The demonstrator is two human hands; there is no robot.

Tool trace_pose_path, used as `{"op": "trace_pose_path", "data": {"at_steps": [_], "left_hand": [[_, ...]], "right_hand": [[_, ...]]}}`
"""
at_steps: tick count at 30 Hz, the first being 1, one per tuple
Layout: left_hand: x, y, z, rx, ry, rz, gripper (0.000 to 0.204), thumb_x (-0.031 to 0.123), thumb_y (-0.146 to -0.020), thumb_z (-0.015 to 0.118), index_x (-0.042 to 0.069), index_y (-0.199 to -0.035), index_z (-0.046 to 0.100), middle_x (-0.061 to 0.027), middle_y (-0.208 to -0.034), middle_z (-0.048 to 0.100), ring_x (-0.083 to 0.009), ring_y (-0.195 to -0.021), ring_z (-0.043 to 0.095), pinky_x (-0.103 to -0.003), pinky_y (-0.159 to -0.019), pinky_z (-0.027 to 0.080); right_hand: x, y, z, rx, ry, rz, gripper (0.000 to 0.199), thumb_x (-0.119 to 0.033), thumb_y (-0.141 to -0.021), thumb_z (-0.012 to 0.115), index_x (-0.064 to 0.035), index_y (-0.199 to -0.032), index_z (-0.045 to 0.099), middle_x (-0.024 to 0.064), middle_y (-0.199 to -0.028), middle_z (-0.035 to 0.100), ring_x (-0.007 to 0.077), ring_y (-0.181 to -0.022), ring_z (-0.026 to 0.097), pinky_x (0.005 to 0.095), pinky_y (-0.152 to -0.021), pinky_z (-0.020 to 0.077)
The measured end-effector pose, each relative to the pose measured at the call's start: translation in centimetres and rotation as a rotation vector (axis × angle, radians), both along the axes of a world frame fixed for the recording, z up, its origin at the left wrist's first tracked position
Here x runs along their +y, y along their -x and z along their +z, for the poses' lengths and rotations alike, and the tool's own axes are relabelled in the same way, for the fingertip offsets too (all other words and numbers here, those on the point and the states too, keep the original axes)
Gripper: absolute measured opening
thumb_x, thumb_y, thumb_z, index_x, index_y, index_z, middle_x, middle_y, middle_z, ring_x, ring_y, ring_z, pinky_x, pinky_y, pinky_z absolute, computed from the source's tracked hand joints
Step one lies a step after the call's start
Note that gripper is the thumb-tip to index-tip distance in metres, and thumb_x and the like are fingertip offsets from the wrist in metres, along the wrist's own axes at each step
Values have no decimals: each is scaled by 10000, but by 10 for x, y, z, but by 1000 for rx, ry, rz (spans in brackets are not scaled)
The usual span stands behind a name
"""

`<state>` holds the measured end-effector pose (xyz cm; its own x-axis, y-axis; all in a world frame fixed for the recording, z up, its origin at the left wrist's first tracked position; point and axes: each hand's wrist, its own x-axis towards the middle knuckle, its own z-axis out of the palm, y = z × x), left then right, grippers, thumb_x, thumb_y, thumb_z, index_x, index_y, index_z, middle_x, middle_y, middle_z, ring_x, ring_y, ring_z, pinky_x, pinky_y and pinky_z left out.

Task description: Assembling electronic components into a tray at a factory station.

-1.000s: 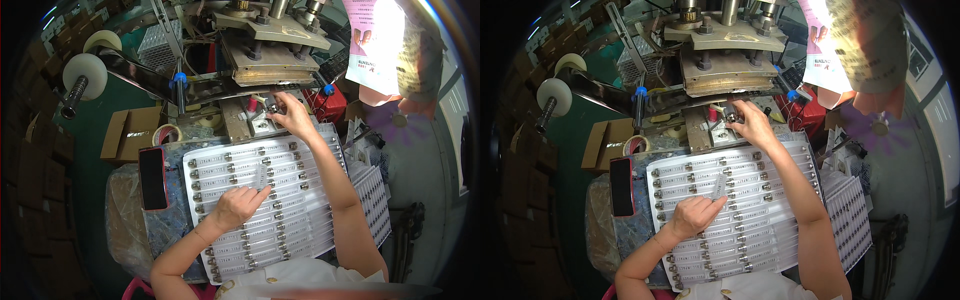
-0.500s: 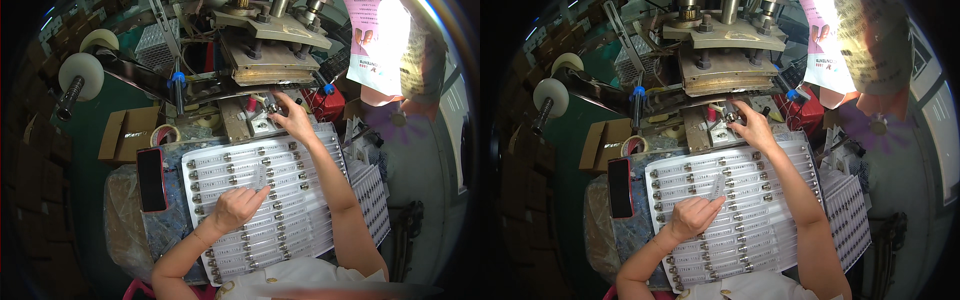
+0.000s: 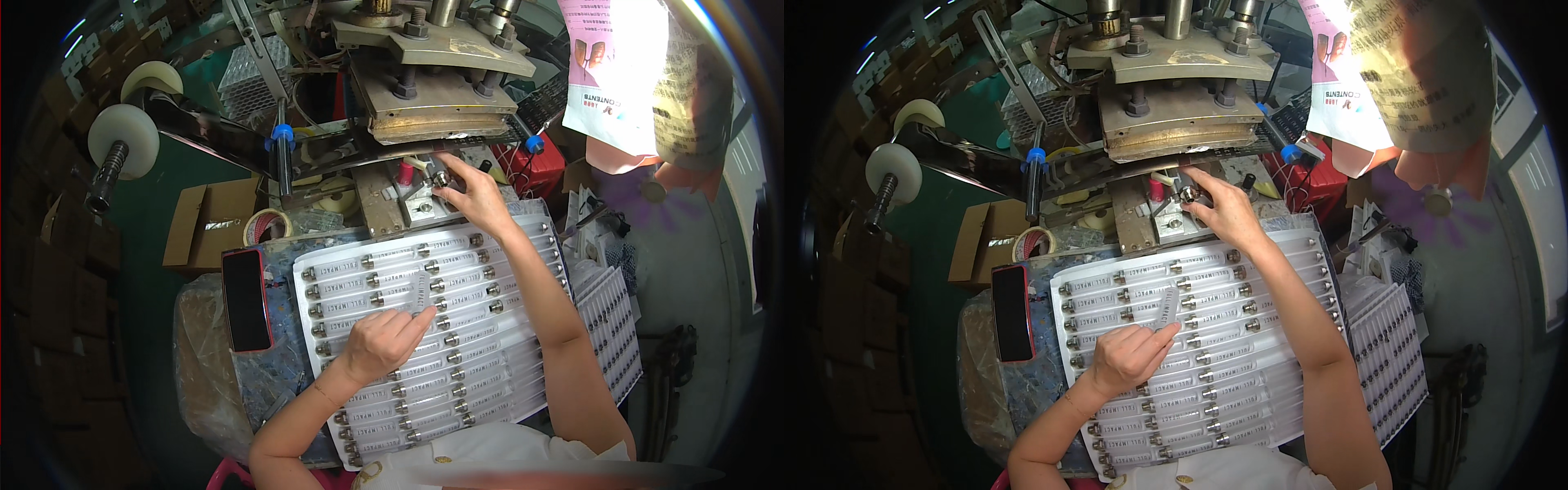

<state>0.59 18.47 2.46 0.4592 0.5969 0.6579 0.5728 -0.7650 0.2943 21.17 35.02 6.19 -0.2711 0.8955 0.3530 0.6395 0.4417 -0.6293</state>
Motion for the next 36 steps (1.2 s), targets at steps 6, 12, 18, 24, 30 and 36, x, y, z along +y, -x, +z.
{"op": "trace_pose_path", "data": {"at_steps": [6,12,18,24,30,36], "left_hand": [[0,0,1,6,5,6,295,76,-770,687,83,-1065,689,-1,-578,441,-121,-512,483,-251,-448,427],[0,-1,2,6,7,0,297,76,-770,688,78,-1067,689,-2,-579,443,-124,-515,484,-256,-455,427],[1,1,1,0,6,-2,296,71,-768,688,70,-1064,689,-6,-581,444,-127,-515,482,-258,-456,424],[1,2,4,-55,46,10,308,72,-751,708,65,-1058,688,-9,-592,470,-136,-520,496,-264,-460,427],[-2,12,20,-277,271,-4,292,57,-733,736,94,-1021,712,-23,-589,495,-142,-503,507,-279,-460,415],[-9,-4,35,-282,429,68,289,38,-762,712,66,-1050,705,-53,-660,593,-132,-505,535,-261,-472,426]], "right_hand": [[3,-2,-2,11,7,11,576,-161,-768,751,-103,-1300,535,174,-1171,627,284,-930,650,351,-766,509],[3,-2,-1,8,-7,13,574,-133,-763,752,-75,-1291,535,170,-1170,630,265,-970,647,340,-814,502],[2,0,1,17,14,5,572,-105,-760,751,-39,-1283,527,176,-1169,631,253,-1022,640,336,-870,491],[-2,-4,7,1,78,-26,680,-136,-750,765,-106,-1358,462,160,-1112,643,258,-980,642,353,-856,501],[-34,-80,20,-25,15,-71,678,-91,-779,733,-174,-1387,444,122,-983,643,215,-898,629,319,-840,510],[-80,-149,33,-262,131,-175,326,-30,-792,672,-43,-1115,635,85,-867,653,182,-799,639,283,-758,503]]}}
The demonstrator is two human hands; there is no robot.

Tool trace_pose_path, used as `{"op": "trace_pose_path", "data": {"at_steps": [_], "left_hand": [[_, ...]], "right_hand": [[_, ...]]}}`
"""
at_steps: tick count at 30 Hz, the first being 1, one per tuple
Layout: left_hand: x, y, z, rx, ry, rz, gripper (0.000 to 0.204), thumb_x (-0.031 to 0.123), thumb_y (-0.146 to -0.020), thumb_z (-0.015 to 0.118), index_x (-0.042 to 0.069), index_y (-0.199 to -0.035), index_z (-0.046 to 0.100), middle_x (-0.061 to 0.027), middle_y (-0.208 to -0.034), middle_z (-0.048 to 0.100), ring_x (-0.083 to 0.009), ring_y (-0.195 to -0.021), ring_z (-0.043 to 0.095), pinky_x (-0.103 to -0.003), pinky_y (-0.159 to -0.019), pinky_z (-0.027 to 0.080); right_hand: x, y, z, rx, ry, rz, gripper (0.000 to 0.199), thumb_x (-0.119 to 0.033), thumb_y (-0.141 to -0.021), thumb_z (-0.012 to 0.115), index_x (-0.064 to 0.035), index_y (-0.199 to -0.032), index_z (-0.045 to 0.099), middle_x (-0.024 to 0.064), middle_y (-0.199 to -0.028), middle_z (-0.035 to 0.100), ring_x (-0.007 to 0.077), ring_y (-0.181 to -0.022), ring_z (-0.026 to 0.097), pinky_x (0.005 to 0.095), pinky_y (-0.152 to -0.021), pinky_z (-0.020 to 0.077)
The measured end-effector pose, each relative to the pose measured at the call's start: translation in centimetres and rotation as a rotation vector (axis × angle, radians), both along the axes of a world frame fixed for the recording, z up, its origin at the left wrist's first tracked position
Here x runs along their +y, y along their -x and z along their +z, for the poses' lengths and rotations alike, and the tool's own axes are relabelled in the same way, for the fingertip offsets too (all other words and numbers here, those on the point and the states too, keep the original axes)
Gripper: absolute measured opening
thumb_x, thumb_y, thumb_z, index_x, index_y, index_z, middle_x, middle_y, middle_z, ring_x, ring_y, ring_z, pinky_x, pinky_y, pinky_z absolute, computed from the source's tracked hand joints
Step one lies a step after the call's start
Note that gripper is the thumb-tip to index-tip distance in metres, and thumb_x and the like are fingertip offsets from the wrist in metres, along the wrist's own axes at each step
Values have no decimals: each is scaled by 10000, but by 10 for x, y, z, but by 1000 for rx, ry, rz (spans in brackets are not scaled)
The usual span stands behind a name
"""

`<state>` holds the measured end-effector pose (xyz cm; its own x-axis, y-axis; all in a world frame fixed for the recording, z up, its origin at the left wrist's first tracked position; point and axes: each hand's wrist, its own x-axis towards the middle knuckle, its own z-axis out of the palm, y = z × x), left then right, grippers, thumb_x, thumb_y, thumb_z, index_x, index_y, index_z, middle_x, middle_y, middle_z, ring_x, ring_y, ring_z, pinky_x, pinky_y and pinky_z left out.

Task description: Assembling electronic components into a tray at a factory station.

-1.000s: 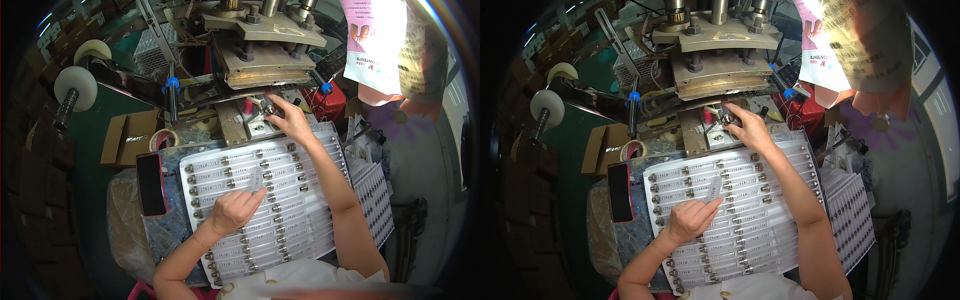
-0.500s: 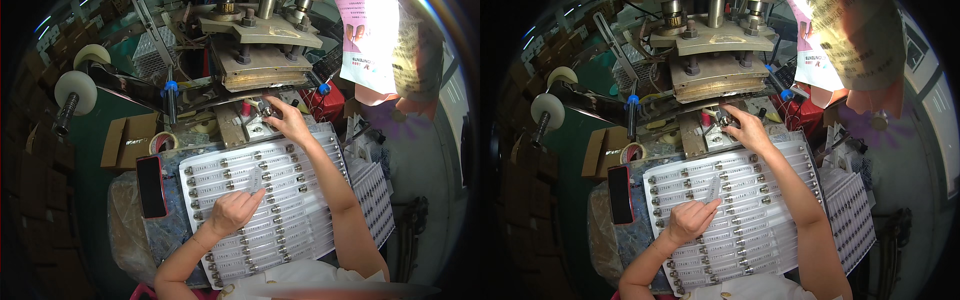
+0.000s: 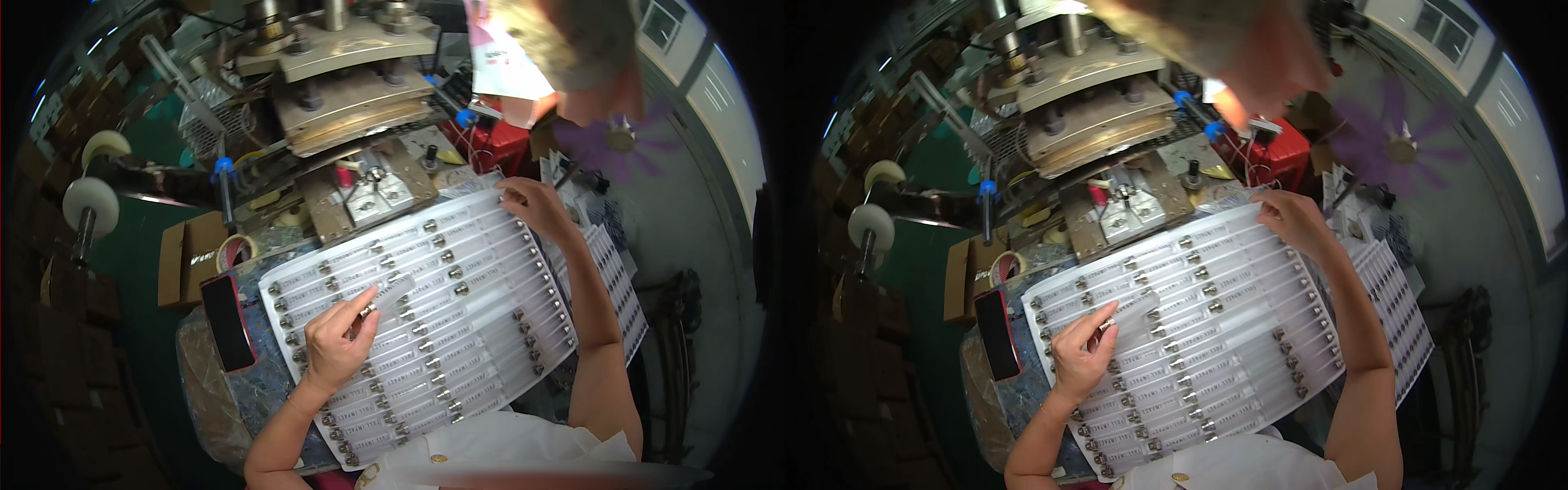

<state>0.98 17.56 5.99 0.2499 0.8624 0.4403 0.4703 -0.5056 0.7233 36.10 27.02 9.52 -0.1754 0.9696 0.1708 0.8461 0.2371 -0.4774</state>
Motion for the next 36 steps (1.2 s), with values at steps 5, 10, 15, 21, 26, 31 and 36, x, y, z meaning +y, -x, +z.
{"op": "trace_pose_path", "data": {"at_steps": [5,10,15,21,26,31,36], "left_hand": [[-2,-52,-9,22,17,-155,332,94,-802,697,51,-1128,658,-101,-795,672,-199,-582,618,-294,-531,494],[-5,-108,-30,102,-127,-302,294,170,-813,692,74,-1088,652,-76,-828,658,-236,-651,638,-313,-575,519],[0,-125,-34,288,-188,-244,256,178,-767,709,104,-999,629,-46,-846,573,-220,-727,611,-334,-599,506],[2,-127,-40,425,-215,-224,278,171,-738,720,97,-975,596,-52,-816,552,-222,-728,596,-332,-613,500],[-8,-106,-19,406,-298,-219,254,193,-731,748,108,-944,639,-41,-830,618,-200,-748,620,-309,-597,500],[-4,-67,0,427,-299,-153,204,154,-744,747,104,-925,666,-45,-840,649,-214,-713,634,-298,-594,512],[45,-34,5,475,-436,-31,178,157,-777,704,125,-950,677,-25,-709,576,-203,-598,575,-322,-509,464]], "right_hand": [[-30,-1,-25,-140,-22,288,180,-91,-761,690,-36,-933,683,96,-904,656,261,-839,626,344,-770,492],[-50,4,-50,-212,-167,410,117,-117,-777,673,-65,-881,687,70,-927,629,260,-928,586,371,-813,463],[-35,12,-54,-39,-412,303,100,-91,-765,650,-53,-857,657,77,-888,611,267,-900,564,379,-815,452],[-23,11,-69,-153,-402,402,108,-103,-745,610,-66,-846,606,90,-822,574,272,-847,556,378,-769,444],[-27,11,-58,-173,-316,435,357,-36,-731,672,-84,-1082,632,83,-953,591,264,-918,546,364,-817,444],[-38,-3,-29,-32,-237,377,443,-89,-724,723,-97,-1156,622,78,-956,583,248,-953,541,349,-799,451],[-109,-11,-31,-232,-21,567,216,-162,-706,747,-49,-870,664,83,-892,605,266,-914,575,366,-819,461]]}}
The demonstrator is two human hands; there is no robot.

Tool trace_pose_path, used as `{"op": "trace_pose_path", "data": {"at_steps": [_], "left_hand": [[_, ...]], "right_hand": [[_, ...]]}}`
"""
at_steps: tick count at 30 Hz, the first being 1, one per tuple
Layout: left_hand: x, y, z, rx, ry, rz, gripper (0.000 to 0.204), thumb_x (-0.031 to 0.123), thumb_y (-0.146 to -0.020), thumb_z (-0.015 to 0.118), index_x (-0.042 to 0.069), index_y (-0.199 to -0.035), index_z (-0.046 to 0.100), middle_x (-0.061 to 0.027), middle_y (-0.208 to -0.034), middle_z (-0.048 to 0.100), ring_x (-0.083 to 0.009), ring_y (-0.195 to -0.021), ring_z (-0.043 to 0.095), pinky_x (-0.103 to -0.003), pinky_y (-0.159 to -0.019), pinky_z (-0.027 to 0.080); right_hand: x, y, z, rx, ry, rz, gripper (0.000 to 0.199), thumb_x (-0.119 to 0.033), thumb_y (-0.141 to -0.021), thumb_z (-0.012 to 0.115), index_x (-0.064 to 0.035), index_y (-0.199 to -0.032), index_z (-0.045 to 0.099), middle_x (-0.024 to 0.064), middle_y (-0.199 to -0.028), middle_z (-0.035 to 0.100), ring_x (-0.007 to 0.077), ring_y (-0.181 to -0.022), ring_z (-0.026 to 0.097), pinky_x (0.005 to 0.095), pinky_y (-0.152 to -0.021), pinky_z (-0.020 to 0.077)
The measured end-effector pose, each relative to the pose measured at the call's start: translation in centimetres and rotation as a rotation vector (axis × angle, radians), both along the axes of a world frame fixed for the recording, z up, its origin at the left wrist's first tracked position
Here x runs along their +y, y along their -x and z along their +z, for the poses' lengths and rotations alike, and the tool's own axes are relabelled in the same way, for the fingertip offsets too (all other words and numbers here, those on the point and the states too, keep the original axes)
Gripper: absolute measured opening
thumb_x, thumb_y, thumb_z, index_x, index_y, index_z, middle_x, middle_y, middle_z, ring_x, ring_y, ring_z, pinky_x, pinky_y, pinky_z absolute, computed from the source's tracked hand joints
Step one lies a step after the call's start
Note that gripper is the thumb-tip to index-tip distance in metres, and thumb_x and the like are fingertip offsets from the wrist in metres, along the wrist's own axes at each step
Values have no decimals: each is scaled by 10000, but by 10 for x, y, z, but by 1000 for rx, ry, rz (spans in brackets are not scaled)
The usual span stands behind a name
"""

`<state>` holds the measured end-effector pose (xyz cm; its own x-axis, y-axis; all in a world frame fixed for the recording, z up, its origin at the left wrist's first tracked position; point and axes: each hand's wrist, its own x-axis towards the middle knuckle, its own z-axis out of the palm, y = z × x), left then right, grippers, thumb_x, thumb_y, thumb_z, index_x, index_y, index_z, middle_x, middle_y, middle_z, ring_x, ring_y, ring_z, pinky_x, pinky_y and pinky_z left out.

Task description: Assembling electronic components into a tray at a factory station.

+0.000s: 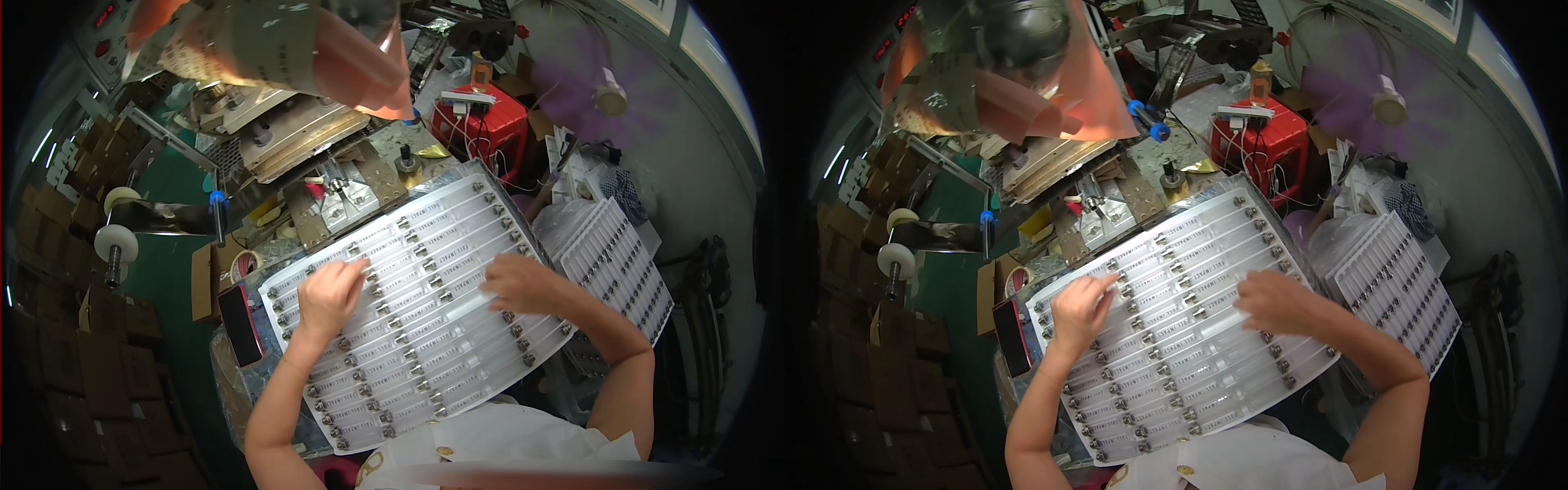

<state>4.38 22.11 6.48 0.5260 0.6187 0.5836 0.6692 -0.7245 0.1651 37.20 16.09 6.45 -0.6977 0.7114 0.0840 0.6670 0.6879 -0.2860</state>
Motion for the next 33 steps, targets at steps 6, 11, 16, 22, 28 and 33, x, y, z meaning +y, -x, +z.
{"op": "trace_pose_path", "data": {"at_steps": [6,11,16,22,28,33], "left_hand": [[83,-2,6,137,-242,132,467,171,-794,685,221,-1248,583,-61,-715,521,-230,-613,579,-346,-525,472],[132,-2,2,326,-366,169,364,201,-799,671,131,-1149,602,-59,-727,541,-213,-648,594,-338,-551,490],[65,-18,25,151,-394,-16,268,167,-813,664,101,-1072,648,-26,-643,510,-161,-567,547,-307,-487,440],[-35,0,-21,16,-79,-178,217,135,-829,641,102,-1042,672,6,-628,476,-107,-532,494,-254,-439,411],[-60,18,-37,-4,8,-157,320,99,-781,625,113,-1098,665,-2,-658,465,-122,-569,509,-252,-478,427],[-59,23,-45,-17,45,-142,373,74,-749,599,121,-1113,665,5,-663,476,-122,-571,514,-249,-484,439]], "right_hand": [[-32,1,-14,72,-20,18,202,-121,-714,708,-62,-899,651,73,-1000,641,244,-997,586,368,-861,445],[-29,9,-16,-18,-46,-16,219,-145,-750,715,-72,-949,661,69,-1020,653,252,-983,599,380,-869,449],[-22,5,13,250,339,-335,258,-62,-765,705,-64,-1020,665,65,-1030,641,205,-896,615,319,-787,480],[36,17,11,567,285,-414,307,-4,-828,646,-53,-1131,648,45,-1006,591,118,-856,587,246,-720,490],[120,84,26,846,46,-388,268,-25,-827,677,-32,-1092,635,44,-994,610,107,-844,597,248,-747,498],[159,152,22,505,-608,-178,323,-41,-716,752,-25,-1007,614,104,-975,628,256,-852,638,319,-710,527]]}}
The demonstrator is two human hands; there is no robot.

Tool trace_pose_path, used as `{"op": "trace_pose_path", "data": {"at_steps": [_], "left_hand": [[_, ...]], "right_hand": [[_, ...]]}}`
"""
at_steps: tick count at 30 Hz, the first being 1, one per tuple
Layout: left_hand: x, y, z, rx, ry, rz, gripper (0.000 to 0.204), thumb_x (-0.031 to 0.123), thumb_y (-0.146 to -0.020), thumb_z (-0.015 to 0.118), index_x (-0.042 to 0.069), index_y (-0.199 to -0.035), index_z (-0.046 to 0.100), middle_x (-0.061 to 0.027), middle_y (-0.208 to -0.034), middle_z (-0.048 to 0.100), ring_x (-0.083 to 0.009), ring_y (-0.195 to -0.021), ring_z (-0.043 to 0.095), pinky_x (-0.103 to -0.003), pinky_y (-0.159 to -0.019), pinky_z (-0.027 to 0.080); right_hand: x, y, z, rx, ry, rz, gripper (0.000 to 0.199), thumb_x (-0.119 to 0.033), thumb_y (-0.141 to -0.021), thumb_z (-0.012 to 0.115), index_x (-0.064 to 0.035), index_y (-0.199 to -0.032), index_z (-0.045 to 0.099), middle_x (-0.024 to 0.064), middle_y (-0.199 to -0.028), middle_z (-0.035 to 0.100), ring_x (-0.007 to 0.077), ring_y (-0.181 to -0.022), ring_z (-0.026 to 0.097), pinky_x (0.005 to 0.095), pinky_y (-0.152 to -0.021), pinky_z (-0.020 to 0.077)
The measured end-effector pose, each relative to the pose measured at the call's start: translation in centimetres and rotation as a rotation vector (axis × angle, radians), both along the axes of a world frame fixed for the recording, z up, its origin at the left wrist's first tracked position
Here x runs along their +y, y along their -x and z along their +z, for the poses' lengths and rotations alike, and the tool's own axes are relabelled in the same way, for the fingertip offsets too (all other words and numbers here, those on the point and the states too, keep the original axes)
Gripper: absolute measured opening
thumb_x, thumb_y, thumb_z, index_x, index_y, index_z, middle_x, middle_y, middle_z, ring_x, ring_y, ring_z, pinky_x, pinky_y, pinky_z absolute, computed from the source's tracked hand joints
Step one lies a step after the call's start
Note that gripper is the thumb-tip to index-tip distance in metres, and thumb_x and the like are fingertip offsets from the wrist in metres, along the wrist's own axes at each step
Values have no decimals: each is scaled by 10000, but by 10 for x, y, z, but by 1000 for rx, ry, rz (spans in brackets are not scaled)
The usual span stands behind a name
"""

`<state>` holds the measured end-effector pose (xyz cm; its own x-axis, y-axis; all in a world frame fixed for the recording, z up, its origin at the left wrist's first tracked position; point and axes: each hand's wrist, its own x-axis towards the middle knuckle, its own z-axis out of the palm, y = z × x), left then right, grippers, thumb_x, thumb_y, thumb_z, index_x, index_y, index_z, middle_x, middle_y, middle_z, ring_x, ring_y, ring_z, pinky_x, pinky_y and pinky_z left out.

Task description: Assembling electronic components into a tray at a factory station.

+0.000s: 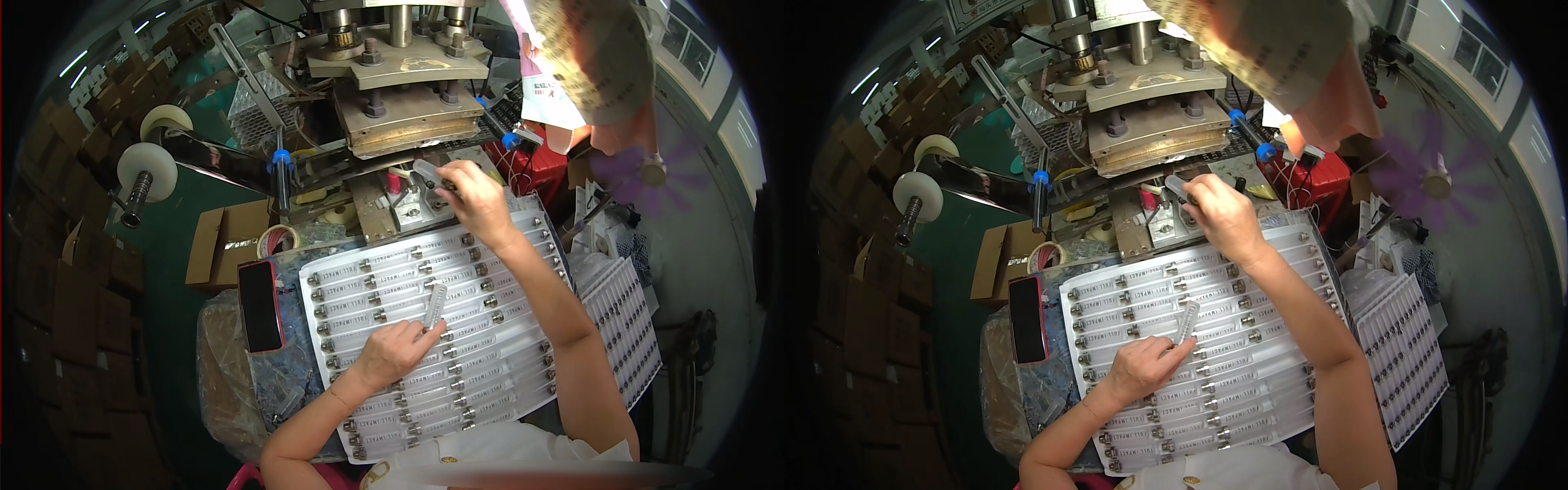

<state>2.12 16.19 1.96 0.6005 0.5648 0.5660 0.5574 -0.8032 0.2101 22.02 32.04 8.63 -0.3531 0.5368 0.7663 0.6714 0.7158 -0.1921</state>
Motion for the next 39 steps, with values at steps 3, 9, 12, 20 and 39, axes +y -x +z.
{"op": "trace_pose_path", "data": {"at_steps": [3,9,12,20,39], "left_hand": [[1,0,-3,-21,14,3,391,68,-745,596,125,-1126,663,5,-663,477,-123,-572,515,-246,-487,441],[4,2,-3,-39,53,-17,426,57,-741,588,124,-1156,652,1,-674,480,-123,-573,514,-244,-493,449],[4,2,-2,-43,72,-19,429,60,-740,589,126,-1160,651,2,-679,484,-124,-576,515,-243,-496,453],[4,2,-3,-52,85,-18,416,68,-746,597,138,-1151,660,8,-694,497,-121,-584,526,-238,-499,460],[6,2,-3,-67,109,-20,415,73,-752,605,140,-1158,658,5,-683,490,-121,-572,521,-247,-485,449]], "right_hand": [[11,17,-14,-83,-12,-21,369,-57,-713,753,-36,-1053,610,104,-1026,620,282,-869,633,333,-731,528],[26,15,-18,13,309,-79,504,-147,-702,783,-69,-1166,602,109,-1029,590,288,-929,595,375,-803,496],[31,12,-21,51,380,-59,518,-157,-699,792,-68,-1174,608,111,-1033,588,265,-895,615,354,-769,503],[30,10,-30,124,438,-62,531,-206,-721,786,-74,-1200,599,106,-1022,605,268,-812,609,361,-722,500],[36,7,-25,36,482,24,522,-172,-775,733,-62,-1253,556,129,-1071,633,272,-887,624,346,-764,497]]}}
